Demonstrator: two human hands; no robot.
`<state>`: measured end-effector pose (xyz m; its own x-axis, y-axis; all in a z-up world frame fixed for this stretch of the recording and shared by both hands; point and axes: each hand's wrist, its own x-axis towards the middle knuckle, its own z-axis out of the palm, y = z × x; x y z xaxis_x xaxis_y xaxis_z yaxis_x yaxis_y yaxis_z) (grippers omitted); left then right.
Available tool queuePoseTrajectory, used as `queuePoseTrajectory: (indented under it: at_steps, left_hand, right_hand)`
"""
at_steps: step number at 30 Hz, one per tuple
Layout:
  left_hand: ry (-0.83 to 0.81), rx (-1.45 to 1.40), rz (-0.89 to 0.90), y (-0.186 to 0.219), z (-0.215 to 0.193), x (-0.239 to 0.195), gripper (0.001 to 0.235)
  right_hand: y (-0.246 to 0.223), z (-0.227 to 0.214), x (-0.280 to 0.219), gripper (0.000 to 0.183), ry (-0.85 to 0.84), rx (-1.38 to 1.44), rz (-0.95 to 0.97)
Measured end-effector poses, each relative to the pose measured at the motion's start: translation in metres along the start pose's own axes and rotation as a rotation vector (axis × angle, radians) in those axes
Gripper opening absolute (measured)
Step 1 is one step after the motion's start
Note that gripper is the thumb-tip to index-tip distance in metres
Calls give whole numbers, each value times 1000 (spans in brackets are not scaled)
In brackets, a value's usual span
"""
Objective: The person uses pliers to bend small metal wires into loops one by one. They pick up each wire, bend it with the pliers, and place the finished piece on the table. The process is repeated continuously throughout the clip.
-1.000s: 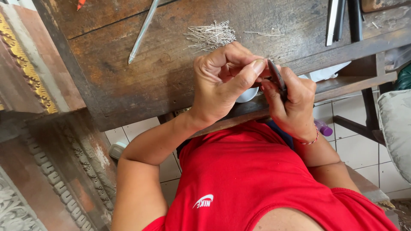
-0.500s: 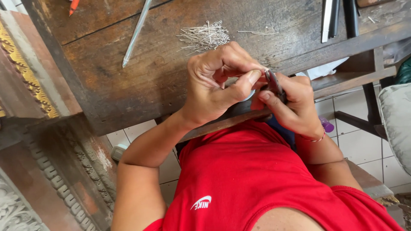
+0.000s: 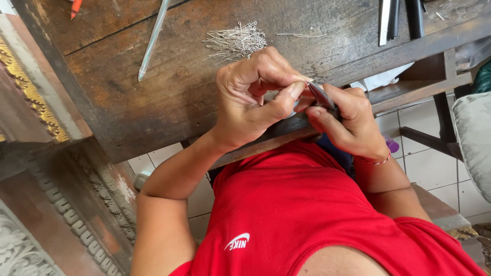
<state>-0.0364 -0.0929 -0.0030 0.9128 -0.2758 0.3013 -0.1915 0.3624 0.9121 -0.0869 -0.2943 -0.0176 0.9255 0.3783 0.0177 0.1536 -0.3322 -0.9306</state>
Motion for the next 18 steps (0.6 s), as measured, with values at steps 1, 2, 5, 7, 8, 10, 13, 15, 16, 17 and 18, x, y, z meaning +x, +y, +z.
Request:
queuePoseTrajectory:
  at_steps: [1, 2, 5, 7, 8, 10, 13, 15, 16, 17, 18]
  left_hand:
    - [-1, 3, -2, -1, 1, 0, 16]
    - [13, 3, -12, -1, 2, -1, 13]
    - [-7, 20, -33, 5, -1, 2, 9]
    - [-47, 37, -39, 12, -6, 8, 9]
    - [-100, 138, 16, 16, -9, 12, 9]
    - [-161, 238, 70, 21, -13, 14, 10]
    - [-221, 284, 66, 24, -15, 13, 6]
    - [-212, 327, 84, 26, -15, 12, 5]
    - [-214, 328, 87, 26, -14, 12, 5]
    - [-193, 356, 85, 26, -12, 12, 5]
    - [-172, 383, 84, 26, -11, 11, 6]
  right_hand:
    - [6, 4, -3, 17, 1, 4, 0]
    - [12, 9, -5, 11, 91, -159, -52]
    - [11, 10, -8, 11, 179, -352, -100]
    - [2, 0, -2, 10, 184, -386, -100]
    - [-2, -8, 1, 11, 76, -265, -64]
    - [-8, -18, 5, 18, -25, -142, -28]
    - [-8, -21, 5, 21, -108, -54, -38]
    - [-2, -19, 2, 17, -80, -124, -84]
    - [-1, -18, 1, 17, -78, -124, -86]
    - [0, -16, -1, 16, -43, -175, -106]
    - [2, -15, -3, 16, -7, -226, -127]
